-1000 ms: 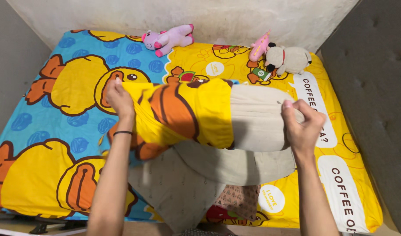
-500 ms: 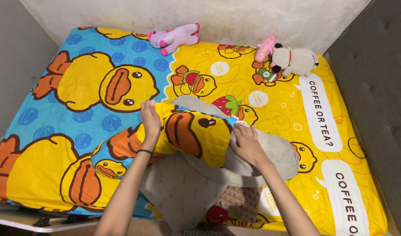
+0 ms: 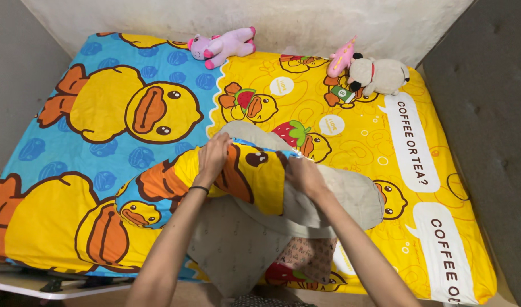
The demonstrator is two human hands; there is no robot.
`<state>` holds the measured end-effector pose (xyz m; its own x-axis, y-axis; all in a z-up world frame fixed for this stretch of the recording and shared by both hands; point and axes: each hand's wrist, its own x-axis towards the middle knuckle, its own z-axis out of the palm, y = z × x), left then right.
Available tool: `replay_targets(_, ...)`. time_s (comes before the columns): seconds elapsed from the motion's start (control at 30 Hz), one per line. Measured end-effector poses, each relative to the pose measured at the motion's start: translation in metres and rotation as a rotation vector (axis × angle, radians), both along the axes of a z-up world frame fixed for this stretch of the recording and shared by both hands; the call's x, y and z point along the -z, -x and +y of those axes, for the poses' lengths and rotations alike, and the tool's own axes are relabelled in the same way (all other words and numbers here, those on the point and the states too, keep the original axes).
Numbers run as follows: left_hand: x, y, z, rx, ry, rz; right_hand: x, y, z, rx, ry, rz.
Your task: The person folds a light-colored pillow and then inserts it into a blue and yellow duck-patterned pillowcase. They pull the case over the pillow, adjust the corners, and smooth the fabric to fit the pillow inside.
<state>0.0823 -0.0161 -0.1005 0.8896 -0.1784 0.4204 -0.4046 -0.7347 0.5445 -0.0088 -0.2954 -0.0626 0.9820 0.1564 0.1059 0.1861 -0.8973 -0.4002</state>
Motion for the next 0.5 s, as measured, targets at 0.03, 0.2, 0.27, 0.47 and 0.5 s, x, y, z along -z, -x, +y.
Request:
replay_targets(0.03, 0.003, 0.002, 0.004, -0.006, -0.027, -0.002, -0.003, 0.001, -0.006, -0.008, -0.026, -0.046)
replay_targets(0.2, 0.001, 0.012, 0.048, 0.108, -0.294, -0.037, -0.032, 0.017, -0.048, -0.073, -0.106, -0.180)
replay_targets(0.27, -0.003, 0.018, 0.068, 0.056, -0.254, 0.019, -0.045, 0.030, -0.061, -0.067, -0.183, -0.203)
replay_targets(0.47, -0.004, 0.035, 0.093, 0.004, -0.254, 0.033, -0.069, 0.033, -0.073, 0.049, -0.162, -0.103)
replay_targets(0.5, 0.000, 0.039, 0.091, 0.022, -0.214, 0.026, -0.068, 0.026, -0.069, 0.006, -0.099, -0.172)
